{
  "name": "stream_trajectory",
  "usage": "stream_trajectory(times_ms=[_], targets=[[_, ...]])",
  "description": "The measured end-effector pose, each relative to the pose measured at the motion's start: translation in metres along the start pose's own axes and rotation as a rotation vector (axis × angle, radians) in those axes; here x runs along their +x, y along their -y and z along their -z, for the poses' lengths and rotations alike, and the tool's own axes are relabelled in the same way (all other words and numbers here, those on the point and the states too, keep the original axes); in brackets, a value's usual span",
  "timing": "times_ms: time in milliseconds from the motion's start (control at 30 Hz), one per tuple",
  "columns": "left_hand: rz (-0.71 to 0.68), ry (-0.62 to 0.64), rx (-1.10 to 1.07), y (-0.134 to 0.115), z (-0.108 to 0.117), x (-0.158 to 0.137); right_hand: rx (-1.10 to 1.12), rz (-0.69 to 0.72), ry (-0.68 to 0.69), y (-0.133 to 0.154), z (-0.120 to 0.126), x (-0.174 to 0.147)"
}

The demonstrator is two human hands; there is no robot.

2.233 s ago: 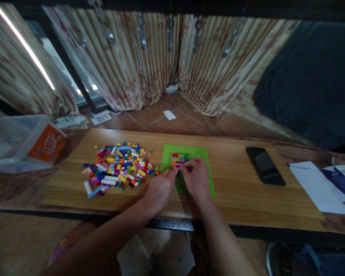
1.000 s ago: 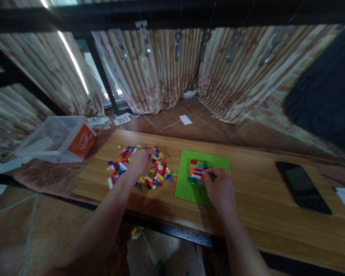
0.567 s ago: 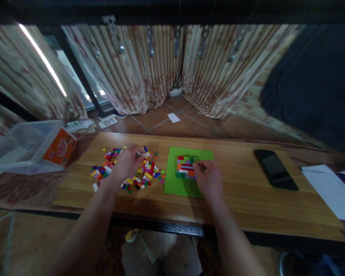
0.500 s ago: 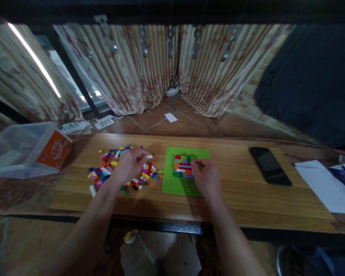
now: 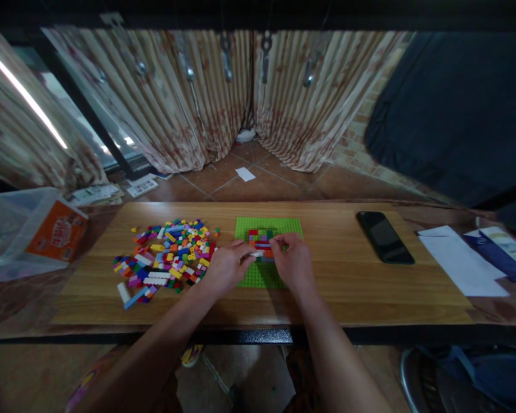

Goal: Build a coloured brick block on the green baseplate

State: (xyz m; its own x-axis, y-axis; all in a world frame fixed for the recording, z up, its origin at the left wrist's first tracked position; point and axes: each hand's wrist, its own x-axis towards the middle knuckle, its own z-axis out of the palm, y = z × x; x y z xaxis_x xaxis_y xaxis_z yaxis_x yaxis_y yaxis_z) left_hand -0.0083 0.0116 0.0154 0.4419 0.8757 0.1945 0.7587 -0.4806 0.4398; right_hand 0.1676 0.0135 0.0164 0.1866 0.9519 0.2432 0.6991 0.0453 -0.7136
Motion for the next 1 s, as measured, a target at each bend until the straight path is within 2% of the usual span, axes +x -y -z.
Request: stream_trajectory(times_ms=[267,567,833,1000], targets=[[0.1,-0.002,0.032,-0.007,-0.006,0.003,0.005,0.013,0.055,-0.005,-0.004,-0.001],[0.137,-0.043,0.045,-0.008,-0.009,0.001,-0.032,0.065,0.104,-0.004,-0.007,-0.003],[0.112,-0.047,0.081,-0.006,-0.016,0.001,-0.045,0.056,0.072,-0.007,-0.011,-0.003],[0.083,-0.011,0.189,-0.011,-0.015,-0.001,-0.047,0.049,0.049,-0.005,-0.013,-0.005]])
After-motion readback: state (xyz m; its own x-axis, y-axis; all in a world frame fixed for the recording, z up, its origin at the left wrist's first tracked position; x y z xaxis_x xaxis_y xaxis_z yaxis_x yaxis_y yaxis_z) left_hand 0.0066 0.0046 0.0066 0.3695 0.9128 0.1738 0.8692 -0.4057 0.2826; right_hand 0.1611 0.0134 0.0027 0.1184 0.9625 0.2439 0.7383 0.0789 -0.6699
